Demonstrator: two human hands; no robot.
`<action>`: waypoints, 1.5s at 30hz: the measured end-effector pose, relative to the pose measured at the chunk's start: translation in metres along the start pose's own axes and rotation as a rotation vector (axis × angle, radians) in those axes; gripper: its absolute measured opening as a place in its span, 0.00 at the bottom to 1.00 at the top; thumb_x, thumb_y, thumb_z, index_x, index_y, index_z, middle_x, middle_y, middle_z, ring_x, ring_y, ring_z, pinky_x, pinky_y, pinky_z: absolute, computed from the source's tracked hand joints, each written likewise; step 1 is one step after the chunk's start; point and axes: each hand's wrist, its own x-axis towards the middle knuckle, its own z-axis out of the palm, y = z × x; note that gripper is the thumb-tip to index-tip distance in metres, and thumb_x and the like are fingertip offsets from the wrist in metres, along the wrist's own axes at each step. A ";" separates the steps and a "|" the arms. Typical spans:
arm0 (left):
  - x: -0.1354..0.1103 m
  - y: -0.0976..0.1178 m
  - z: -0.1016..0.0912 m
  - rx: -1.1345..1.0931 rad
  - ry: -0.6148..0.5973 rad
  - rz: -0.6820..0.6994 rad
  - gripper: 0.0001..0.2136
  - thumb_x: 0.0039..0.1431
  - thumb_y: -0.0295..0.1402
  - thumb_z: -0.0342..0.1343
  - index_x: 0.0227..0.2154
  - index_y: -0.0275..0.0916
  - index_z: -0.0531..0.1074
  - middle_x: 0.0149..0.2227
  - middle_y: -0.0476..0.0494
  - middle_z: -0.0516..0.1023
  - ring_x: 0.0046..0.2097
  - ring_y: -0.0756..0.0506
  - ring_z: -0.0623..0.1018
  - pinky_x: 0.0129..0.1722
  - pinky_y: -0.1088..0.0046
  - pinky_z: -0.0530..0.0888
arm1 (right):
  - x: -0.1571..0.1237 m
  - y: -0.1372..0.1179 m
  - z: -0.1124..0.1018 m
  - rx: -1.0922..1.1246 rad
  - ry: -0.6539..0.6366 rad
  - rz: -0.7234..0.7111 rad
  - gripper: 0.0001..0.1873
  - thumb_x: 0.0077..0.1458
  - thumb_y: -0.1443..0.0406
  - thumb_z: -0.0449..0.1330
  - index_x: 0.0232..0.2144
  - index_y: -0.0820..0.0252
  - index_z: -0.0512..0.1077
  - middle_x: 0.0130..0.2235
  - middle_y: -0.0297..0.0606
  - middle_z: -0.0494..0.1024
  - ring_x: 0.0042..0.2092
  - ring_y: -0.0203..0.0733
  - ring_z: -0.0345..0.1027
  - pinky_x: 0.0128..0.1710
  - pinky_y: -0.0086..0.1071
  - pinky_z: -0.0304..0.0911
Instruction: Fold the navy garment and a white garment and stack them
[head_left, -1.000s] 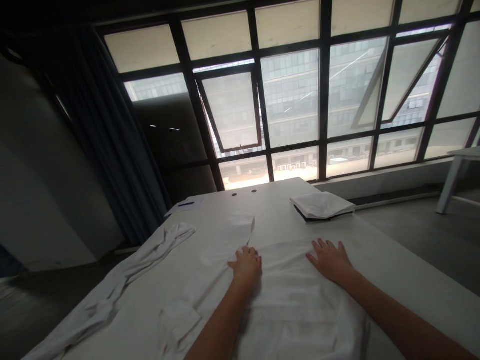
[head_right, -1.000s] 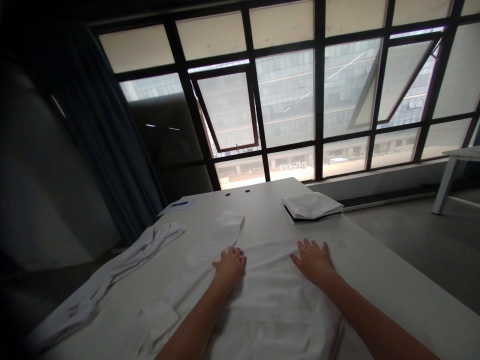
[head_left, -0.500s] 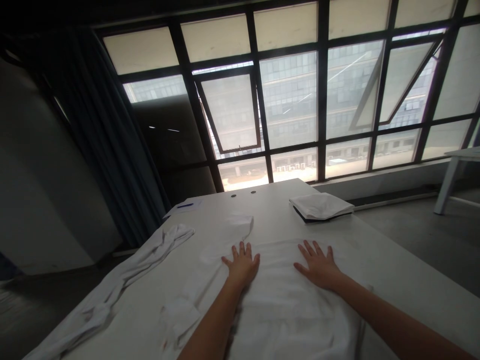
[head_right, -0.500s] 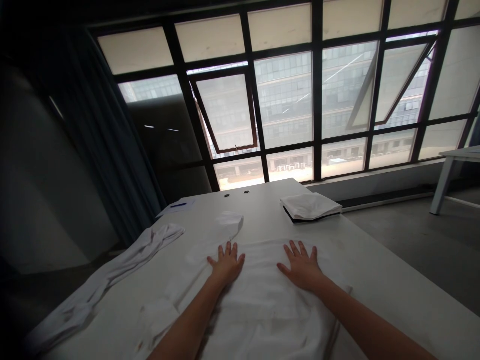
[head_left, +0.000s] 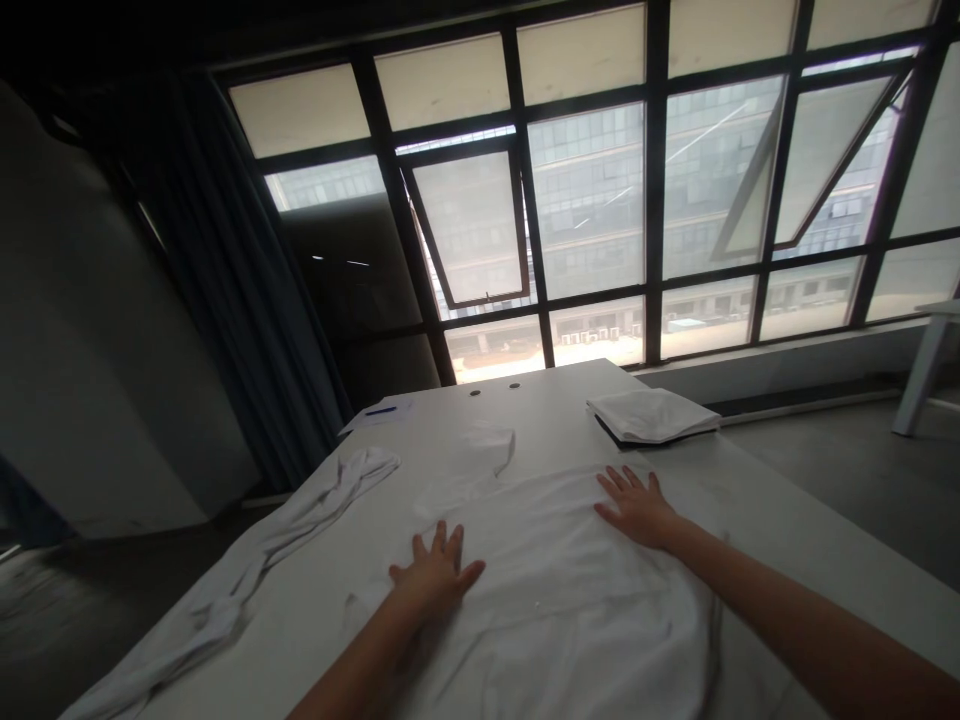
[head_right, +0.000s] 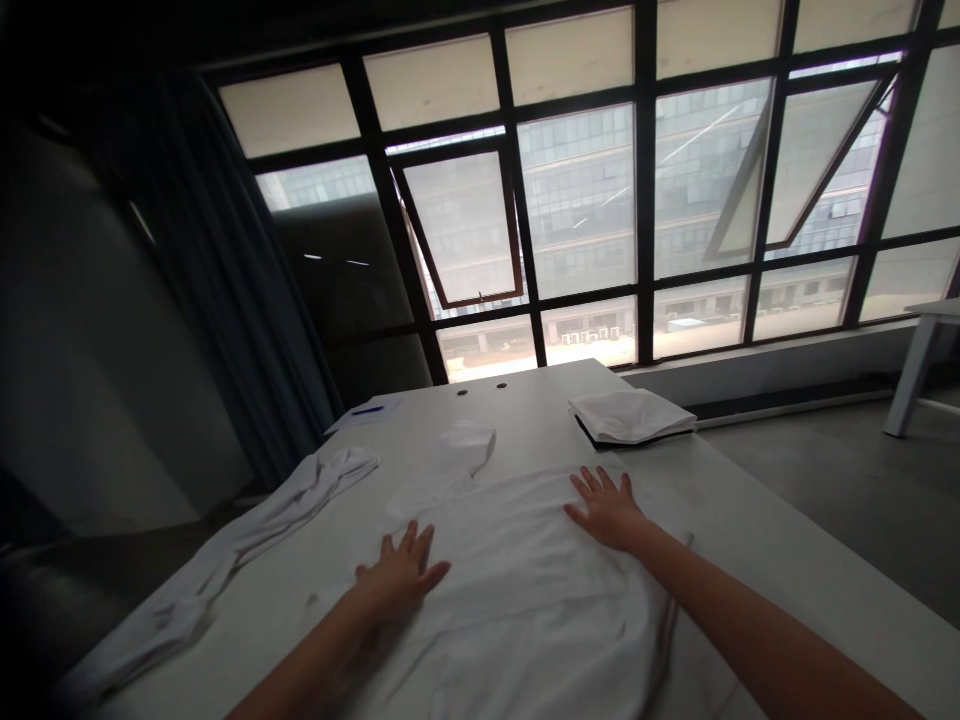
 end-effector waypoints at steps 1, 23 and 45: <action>0.000 -0.010 -0.004 -0.013 -0.052 0.002 0.41 0.59 0.62 0.43 0.71 0.49 0.43 0.74 0.39 0.35 0.69 0.17 0.42 0.51 0.23 0.56 | -0.001 0.000 -0.002 -0.006 0.002 0.000 0.42 0.62 0.40 0.39 0.70 0.54 0.48 0.72 0.45 0.45 0.71 0.61 0.33 0.63 0.68 0.26; 0.025 -0.032 -0.009 0.070 0.221 0.042 0.29 0.66 0.46 0.47 0.66 0.42 0.59 0.68 0.31 0.57 0.67 0.28 0.58 0.60 0.45 0.58 | -0.093 0.089 -0.024 0.086 -0.089 0.062 0.38 0.57 0.42 0.50 0.61 0.55 0.68 0.67 0.44 0.62 0.67 0.59 0.53 0.62 0.53 0.54; -0.059 -0.024 0.037 0.031 0.131 0.155 0.31 0.65 0.58 0.40 0.68 0.64 0.42 0.72 0.61 0.37 0.72 0.34 0.39 0.65 0.38 0.41 | -0.083 0.003 -0.007 -0.003 0.253 0.073 0.27 0.62 0.50 0.50 0.54 0.58 0.72 0.62 0.50 0.68 0.62 0.59 0.59 0.60 0.49 0.54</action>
